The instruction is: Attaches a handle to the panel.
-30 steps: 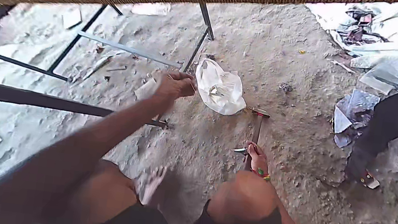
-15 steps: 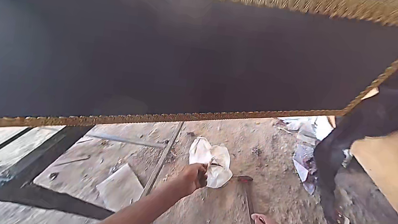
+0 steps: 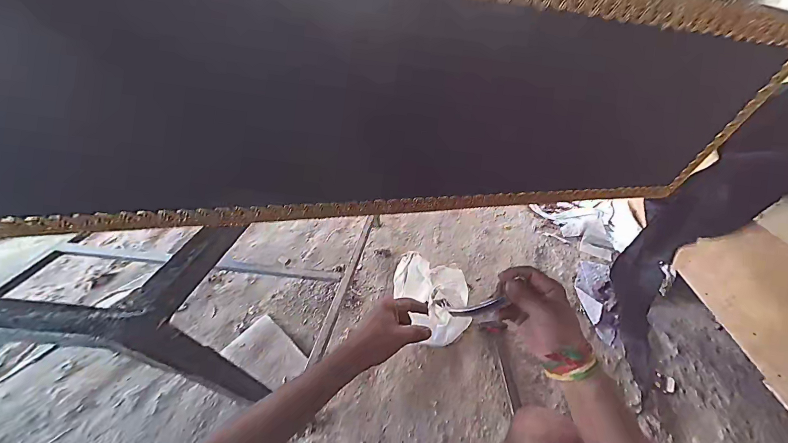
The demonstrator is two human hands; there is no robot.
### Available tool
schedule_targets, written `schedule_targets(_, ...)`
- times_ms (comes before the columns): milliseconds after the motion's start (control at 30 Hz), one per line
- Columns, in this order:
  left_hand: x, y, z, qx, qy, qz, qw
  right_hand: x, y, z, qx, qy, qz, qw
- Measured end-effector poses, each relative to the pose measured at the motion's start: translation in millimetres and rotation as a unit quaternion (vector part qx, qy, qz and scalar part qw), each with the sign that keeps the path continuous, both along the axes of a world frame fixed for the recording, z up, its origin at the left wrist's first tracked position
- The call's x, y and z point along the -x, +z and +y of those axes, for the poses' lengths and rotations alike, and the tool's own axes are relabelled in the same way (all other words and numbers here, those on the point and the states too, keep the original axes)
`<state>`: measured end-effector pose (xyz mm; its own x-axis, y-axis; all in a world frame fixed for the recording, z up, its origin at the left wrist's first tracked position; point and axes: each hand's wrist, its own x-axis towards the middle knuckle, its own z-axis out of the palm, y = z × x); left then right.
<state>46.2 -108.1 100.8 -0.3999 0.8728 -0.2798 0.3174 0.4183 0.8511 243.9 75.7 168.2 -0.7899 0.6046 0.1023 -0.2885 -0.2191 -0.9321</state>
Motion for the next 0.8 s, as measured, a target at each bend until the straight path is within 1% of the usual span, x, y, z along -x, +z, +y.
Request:
schedule_targets(67,-15,14,-8,-0.063,0.003,-0.101,0.993,6,-4,-7,0.090,0.023,0.041,0.995)
schedule_targets(133,-36,26,-10,-0.117,0.035,-0.197,0.973,12,-16,-12,0.185,0.060,0.076,0.978)
schedule_targets(200,-50,29,-6,-0.184,0.089,-0.265,0.942,21,-25,-14,0.248,0.081,0.096,0.961)
schedule_targets(267,-51,24,-4,-0.262,0.112,-0.319,0.904,28,-32,-16,0.273,0.094,0.101,0.952)
schedule_targets(333,-48,18,0,-0.319,0.098,-0.349,0.876,31,-36,-15,0.263,0.090,0.066,0.958)
schedule_targets(367,-48,18,3,-0.332,0.097,-0.359,0.867,31,-37,-14,0.256,0.091,0.047,0.961)
schedule_targets(467,-52,22,12,-0.329,0.142,-0.374,0.856,30,-41,-8,0.205,0.101,-0.017,0.973)
schedule_targets(533,-52,24,18,-0.291,0.194,-0.365,0.863,29,-56,5,0.115,0.115,-0.071,0.984)
schedule_targets(567,-50,24,20,-0.267,0.224,-0.359,0.866,29,-73,15,0.052,0.121,-0.104,0.986)
schedule_targets(600,-47,22,22,-0.245,0.253,-0.354,0.866,28,-98,27,-0.033,0.118,-0.155,0.980)
schedule_targets(633,-45,21,22,-0.219,0.281,-0.350,0.866,26,-129,39,-0.134,0.100,-0.234,0.958)
schedule_targets(667,-43,20,22,-0.192,0.310,-0.349,0.863,20,-165,50,-0.236,0.077,-0.333,0.910)
schedule_targets(700,-41,18,20,-0.167,0.333,-0.346,0.861,12,-197,57,-0.308,0.065,-0.443,0.839)
schedule_targets(733,-39,15,18,-0.150,0.351,-0.339,0.860,-1,-222,58,-0.330,0.068,-0.530,0.778)
schedule_targets(767,-37,12,18,-0.138,0.367,-0.329,0.859,-16,-233,55,-0.316,0.069,-0.587,0.742)
schedule_targets(800,-34,9,19,-0.130,0.376,-0.320,0.860,-32,-230,50,-0.292,0.077,-0.621,0.723)
